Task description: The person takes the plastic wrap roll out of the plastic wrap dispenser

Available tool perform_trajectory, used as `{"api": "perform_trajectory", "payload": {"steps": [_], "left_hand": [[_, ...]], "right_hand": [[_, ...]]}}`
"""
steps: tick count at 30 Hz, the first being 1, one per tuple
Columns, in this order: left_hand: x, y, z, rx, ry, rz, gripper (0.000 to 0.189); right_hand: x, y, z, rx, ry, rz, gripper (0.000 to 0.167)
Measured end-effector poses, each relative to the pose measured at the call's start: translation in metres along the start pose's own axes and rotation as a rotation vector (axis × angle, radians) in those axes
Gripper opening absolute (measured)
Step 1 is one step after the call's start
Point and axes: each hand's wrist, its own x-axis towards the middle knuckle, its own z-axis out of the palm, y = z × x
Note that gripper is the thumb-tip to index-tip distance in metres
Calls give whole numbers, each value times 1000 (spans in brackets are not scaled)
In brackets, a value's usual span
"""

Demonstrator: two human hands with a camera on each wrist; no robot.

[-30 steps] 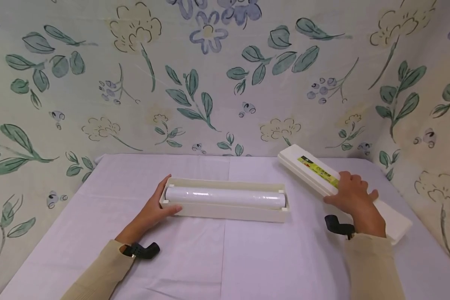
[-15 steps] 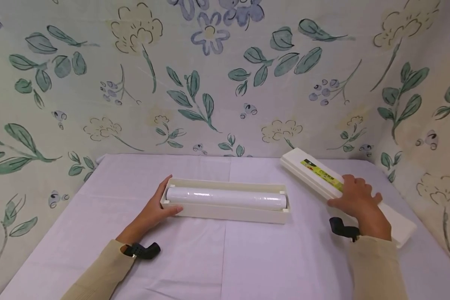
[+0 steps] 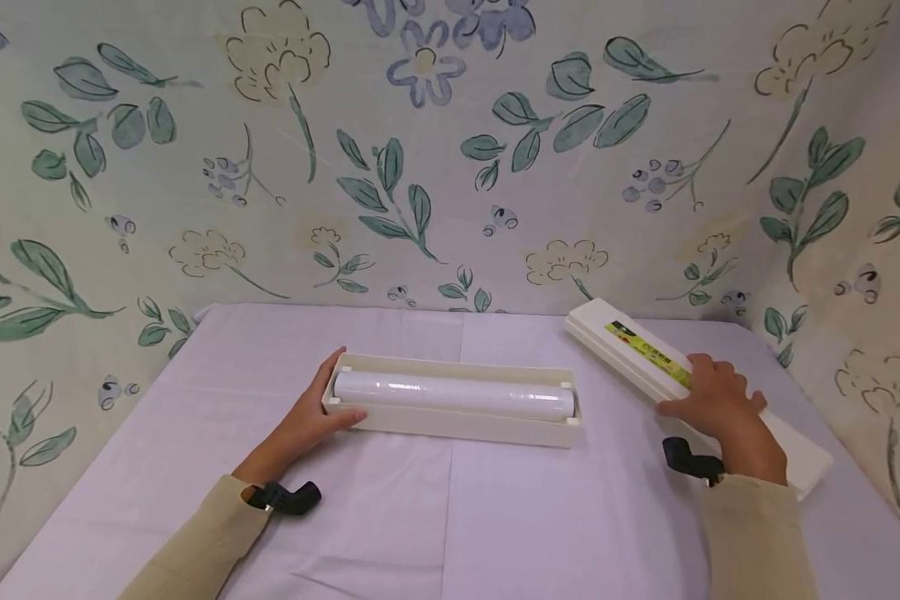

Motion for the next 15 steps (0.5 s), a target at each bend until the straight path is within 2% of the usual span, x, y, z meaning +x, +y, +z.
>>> {"api": "perform_trajectory", "payload": {"steps": [4,11,15], "left_hand": [[-1,4,1,7,-10,-12,105],[-14,35,-2,15,-21,13,102],[-16,37,-3,13,-23,11,101]], "right_hand": [[1,5,2,-4,-3,-5,102],[5,12,4,11,-5,17,106],[7,13,5,16,-10,28,107]]}}
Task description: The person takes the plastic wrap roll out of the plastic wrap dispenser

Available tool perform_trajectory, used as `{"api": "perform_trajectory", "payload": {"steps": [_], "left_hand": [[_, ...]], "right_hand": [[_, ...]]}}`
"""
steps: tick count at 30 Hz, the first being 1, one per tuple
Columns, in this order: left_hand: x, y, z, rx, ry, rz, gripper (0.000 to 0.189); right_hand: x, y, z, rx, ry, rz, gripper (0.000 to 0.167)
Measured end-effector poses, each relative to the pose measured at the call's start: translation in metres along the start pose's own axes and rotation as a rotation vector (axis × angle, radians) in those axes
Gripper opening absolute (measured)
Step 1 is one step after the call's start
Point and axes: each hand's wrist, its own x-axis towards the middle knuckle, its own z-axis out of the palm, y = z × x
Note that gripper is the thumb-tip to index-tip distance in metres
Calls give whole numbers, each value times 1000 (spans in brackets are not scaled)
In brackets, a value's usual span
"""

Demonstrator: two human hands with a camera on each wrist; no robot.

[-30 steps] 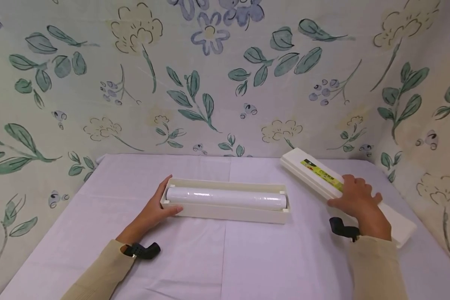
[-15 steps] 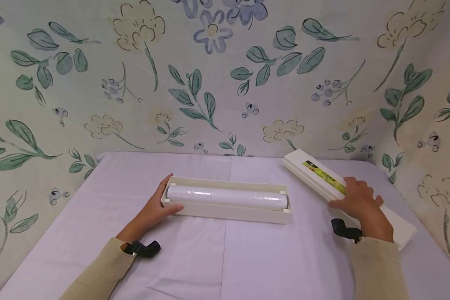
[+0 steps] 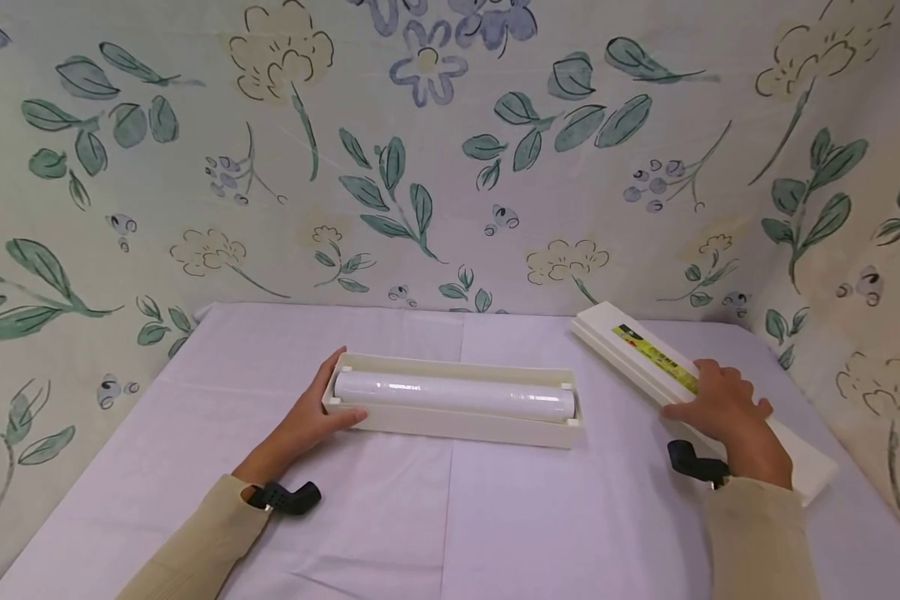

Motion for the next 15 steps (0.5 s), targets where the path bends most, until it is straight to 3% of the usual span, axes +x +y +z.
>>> {"api": "perform_trajectory", "payload": {"steps": [9,15], "left_hand": [[14,-37,3,-8,12,-11,106],[15,-41,3,-12,20,3,105]], "right_hand": [[0,3,3,-4,-1,11,108],[0,7,3,-9,-6,6,109]]}}
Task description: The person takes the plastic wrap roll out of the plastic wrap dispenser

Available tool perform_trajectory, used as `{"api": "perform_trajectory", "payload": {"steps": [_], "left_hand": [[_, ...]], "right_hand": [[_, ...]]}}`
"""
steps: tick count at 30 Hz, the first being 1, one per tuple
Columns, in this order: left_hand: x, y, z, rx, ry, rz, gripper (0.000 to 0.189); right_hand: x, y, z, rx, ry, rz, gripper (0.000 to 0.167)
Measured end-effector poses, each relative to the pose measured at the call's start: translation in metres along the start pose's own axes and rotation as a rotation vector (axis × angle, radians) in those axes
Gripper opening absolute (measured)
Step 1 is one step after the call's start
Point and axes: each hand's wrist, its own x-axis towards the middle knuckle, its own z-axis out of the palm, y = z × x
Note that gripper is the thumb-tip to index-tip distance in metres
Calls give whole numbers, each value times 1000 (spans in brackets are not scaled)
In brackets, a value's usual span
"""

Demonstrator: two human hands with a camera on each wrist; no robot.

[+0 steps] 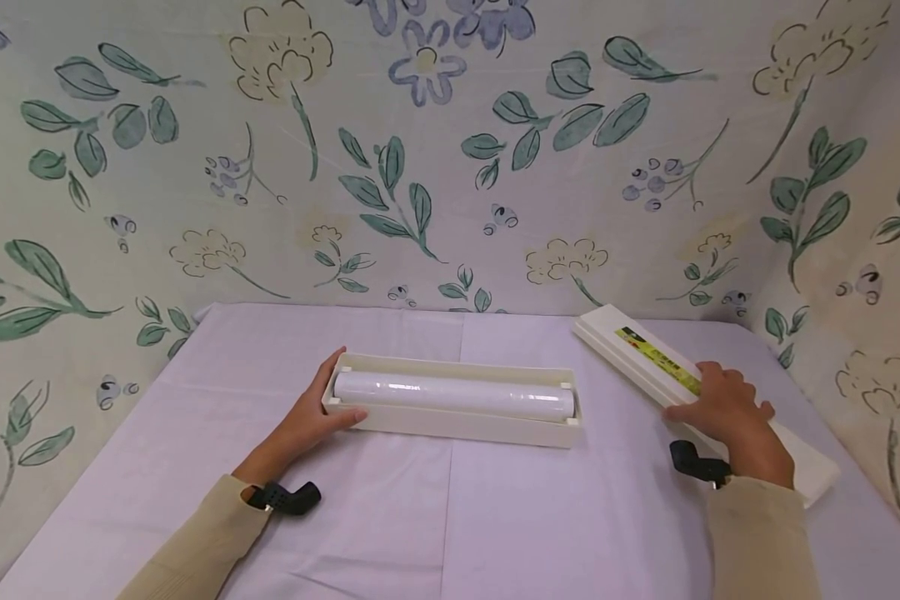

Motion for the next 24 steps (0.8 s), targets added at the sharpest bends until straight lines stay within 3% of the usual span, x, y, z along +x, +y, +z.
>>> {"api": "perform_trajectory", "payload": {"steps": [24], "left_hand": [[2,4,-1,18,-3,-8,106]], "right_hand": [[3,6,4,25,-74,34,112]]}}
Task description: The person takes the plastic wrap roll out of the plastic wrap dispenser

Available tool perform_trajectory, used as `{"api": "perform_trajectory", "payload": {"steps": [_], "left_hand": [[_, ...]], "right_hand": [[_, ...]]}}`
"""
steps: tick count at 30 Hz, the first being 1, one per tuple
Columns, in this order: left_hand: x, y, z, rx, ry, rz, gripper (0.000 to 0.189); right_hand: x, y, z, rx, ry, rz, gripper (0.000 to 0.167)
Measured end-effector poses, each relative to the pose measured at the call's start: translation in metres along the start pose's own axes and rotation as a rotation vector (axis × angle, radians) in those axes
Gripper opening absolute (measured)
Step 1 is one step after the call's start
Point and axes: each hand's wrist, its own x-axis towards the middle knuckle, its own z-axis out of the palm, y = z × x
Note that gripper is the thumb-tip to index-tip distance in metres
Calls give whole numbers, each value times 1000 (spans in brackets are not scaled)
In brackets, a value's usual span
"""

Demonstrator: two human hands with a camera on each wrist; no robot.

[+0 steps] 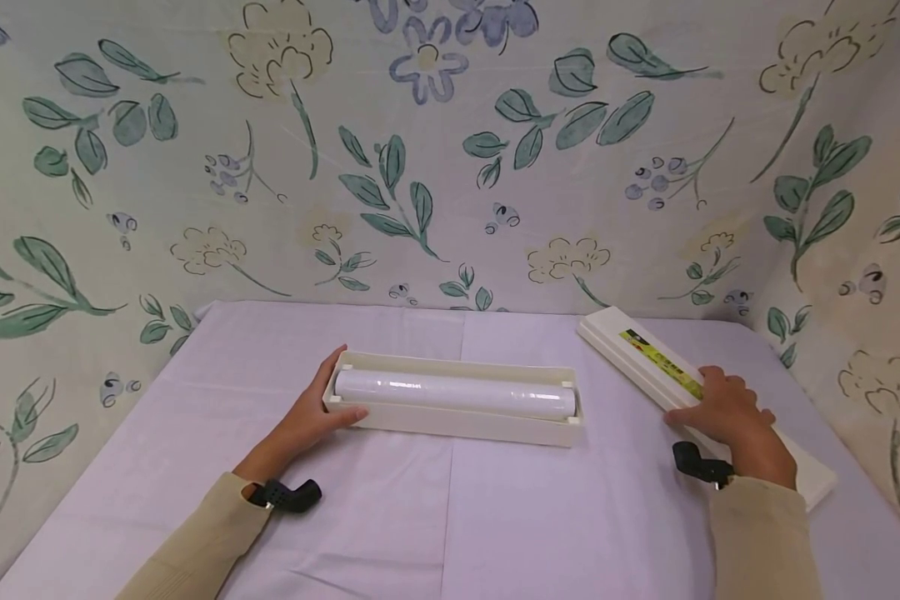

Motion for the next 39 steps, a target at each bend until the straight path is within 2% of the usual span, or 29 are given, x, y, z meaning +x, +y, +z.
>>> {"api": "perform_trajectory", "payload": {"steps": [10,16,24,27,34,39], "left_hand": [[1,-2,0,-10,-3,0,106],[0,-1,1,-14,4,18,106],[-1,0,2,-20,1,-10,106],[-4,5,1,-13,-3,-16,106],[-15,33,-2,-14,-21,-3,102],[-17,35,-2,-9,-22,4,101]], "right_hand": [[0,2,-4,9,-52,-24,113],[0,7,-5,2,-77,-77,118],[1,7,-6,26,-116,-118,123],[0,7,-6,46,-132,-120,122],[-1,7,-5,51,-135,-132,116],[-3,6,-5,56,-133,-118,116]]}}
